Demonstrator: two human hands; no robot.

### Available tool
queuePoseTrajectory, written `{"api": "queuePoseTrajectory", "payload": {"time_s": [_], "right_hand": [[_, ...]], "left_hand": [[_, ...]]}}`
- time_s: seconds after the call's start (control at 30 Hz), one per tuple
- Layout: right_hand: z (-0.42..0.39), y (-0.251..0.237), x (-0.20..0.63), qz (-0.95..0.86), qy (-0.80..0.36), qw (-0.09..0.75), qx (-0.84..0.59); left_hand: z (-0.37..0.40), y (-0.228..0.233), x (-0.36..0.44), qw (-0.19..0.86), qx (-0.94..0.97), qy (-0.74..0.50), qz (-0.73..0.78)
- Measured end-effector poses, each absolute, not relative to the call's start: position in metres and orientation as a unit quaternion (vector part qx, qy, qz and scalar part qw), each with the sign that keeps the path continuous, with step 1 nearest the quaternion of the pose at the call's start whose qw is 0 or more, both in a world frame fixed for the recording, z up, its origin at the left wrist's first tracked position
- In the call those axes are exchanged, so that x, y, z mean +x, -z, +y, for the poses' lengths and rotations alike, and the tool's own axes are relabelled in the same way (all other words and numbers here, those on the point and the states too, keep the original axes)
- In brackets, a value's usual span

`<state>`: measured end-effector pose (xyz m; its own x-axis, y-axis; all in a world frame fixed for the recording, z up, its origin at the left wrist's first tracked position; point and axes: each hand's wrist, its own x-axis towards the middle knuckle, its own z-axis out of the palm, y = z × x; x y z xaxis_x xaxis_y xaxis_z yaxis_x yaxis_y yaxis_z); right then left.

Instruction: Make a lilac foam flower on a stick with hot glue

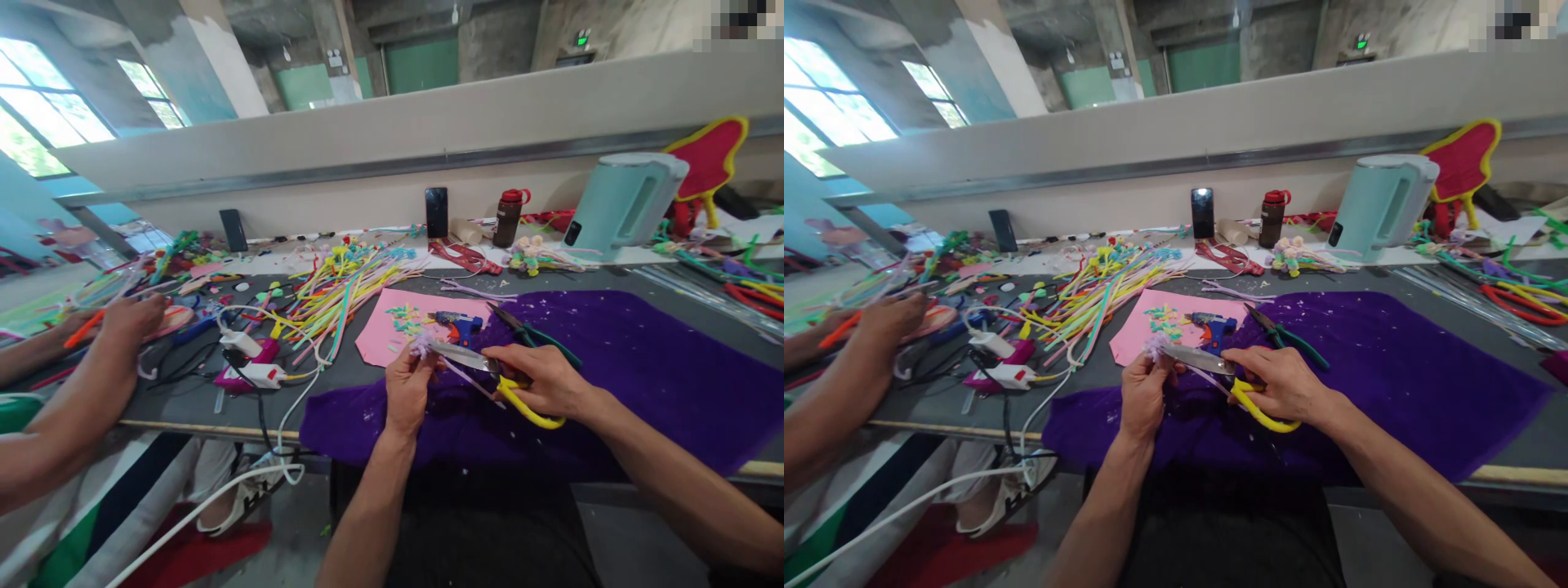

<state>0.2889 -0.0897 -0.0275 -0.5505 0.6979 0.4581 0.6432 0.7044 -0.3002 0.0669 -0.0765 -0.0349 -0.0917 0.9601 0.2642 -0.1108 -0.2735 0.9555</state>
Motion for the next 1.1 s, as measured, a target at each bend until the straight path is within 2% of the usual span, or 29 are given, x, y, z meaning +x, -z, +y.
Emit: {"api": "queuePoseTrajectory", "payload": {"time_s": [0.6, 1.1], "right_hand": [[-0.090, 0.040, 0.283, -0.869, 0.029, 0.266, -0.416], [-0.097, 0.029, 0.277, -0.872, -0.067, 0.266, -0.405]], "left_hand": [[-0.074, 0.039, 0.068, 0.476, 0.490, -0.616, 0.392], [-0.073, 0.040, 0.067, 0.477, 0.483, -0.625, 0.386]]}}
